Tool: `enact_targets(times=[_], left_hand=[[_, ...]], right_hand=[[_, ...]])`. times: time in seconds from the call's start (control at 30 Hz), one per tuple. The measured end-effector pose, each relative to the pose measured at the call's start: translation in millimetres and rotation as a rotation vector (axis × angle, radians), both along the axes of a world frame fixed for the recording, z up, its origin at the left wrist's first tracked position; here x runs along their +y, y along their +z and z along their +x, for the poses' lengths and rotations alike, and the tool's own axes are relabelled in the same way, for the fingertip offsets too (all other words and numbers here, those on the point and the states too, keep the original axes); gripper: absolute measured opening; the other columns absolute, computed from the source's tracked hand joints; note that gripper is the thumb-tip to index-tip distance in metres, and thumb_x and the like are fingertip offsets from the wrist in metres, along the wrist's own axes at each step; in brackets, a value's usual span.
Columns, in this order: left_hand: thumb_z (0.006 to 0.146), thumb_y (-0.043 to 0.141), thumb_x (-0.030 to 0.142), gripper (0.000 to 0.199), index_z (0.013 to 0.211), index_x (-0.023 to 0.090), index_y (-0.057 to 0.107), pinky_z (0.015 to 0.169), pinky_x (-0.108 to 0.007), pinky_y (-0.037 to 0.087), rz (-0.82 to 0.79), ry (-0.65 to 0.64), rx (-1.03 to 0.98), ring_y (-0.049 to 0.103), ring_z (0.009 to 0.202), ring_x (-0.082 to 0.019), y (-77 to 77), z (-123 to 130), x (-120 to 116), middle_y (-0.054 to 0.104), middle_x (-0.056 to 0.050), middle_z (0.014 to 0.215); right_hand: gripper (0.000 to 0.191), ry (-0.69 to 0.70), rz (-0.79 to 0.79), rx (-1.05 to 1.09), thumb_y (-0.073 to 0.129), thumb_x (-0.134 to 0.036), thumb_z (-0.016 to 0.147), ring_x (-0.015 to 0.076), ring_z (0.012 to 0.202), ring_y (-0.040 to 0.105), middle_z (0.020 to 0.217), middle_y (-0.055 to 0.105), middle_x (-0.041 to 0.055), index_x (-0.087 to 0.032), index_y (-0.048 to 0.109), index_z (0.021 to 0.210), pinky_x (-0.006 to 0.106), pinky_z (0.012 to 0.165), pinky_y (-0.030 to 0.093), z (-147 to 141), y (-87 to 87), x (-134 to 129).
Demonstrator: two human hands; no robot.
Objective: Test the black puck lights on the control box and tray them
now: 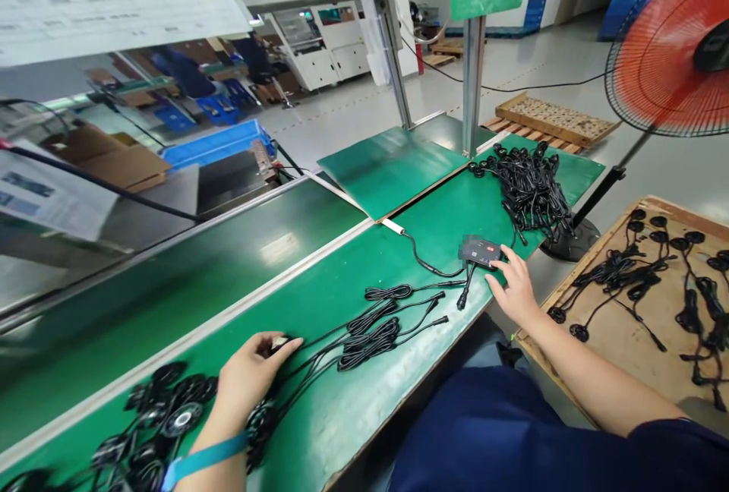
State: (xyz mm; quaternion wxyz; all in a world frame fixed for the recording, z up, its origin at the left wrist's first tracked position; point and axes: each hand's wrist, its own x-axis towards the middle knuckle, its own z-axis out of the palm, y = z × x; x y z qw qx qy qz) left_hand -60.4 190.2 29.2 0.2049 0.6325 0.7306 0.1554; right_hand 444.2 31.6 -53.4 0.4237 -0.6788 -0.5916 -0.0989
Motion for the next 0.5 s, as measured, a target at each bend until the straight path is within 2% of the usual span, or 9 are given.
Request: enact_targets(times=[0.1,0.2,0.3,0.4,0.5], left_hand=[[0.057,0.070,0.072,0.058,0.085,0.022,0.069,0.064,-0.033,0.046,-0.015,0.029,-0.020,0.066,0.075,-0.029,0.4,-1,-3,0.073,-0.005,0.076],[0.062,0.068,0.074,0.060,0.087,0.019,0.071,0.064,-0.032,0.045,-0.014,-0.015,-0.063,0.063,0.071,-0.025,-0.7,-3,-7,0.070,-0.004,0.074],[0.063,0.072,0.067,0.060,0.094,0.016,0.071,0.071,-0.031,0.047,0.031,-0.082,-0.171,0.062,0.076,-0.022,-6.2,-7,-9,0.072,-0.005,0.081],[0.063,0.077,0.059,0.059,0.100,0.015,0.069,0.078,-0.033,0.049,0.065,-0.076,-0.272,0.064,0.081,-0.022,-15.2,-14,-9,0.073,-0.006,0.089],[0.064,0.079,0.054,0.054,0.100,0.015,0.068,0.078,-0.033,0.050,0.080,-0.072,-0.323,0.064,0.081,-0.021,-23.1,-20,-10,0.072,-0.006,0.088]], right_hand=[[0.024,0.018,0.015,-0.011,0.059,-0.033,0.098,0.0338,0.141,0.045,0.155,0.045,0.0169,-0.020,0.064,0.118,0.058,0.114,0.043,1,2.5,0],[0.022,0.030,0.036,-0.018,0.060,-0.032,0.097,0.0325,0.140,0.047,0.153,0.048,0.0163,-0.020,0.065,0.115,0.057,0.115,0.043,3,3.4,0],[0.023,0.039,0.059,-0.034,0.063,-0.033,0.095,0.0321,0.139,0.049,0.153,0.050,0.0156,-0.019,0.066,0.113,0.056,0.116,0.042,6,0.7,2],[0.025,0.043,0.067,-0.037,0.065,-0.034,0.094,0.0324,0.140,0.049,0.152,0.051,0.0159,-0.019,0.066,0.113,0.055,0.117,0.041,9,-3.8,6],[0.027,0.053,0.071,-0.041,0.062,-0.036,0.094,0.0324,0.140,0.049,0.152,0.051,0.0165,-0.019,0.066,0.114,0.054,0.118,0.041,10,-5.7,8]])
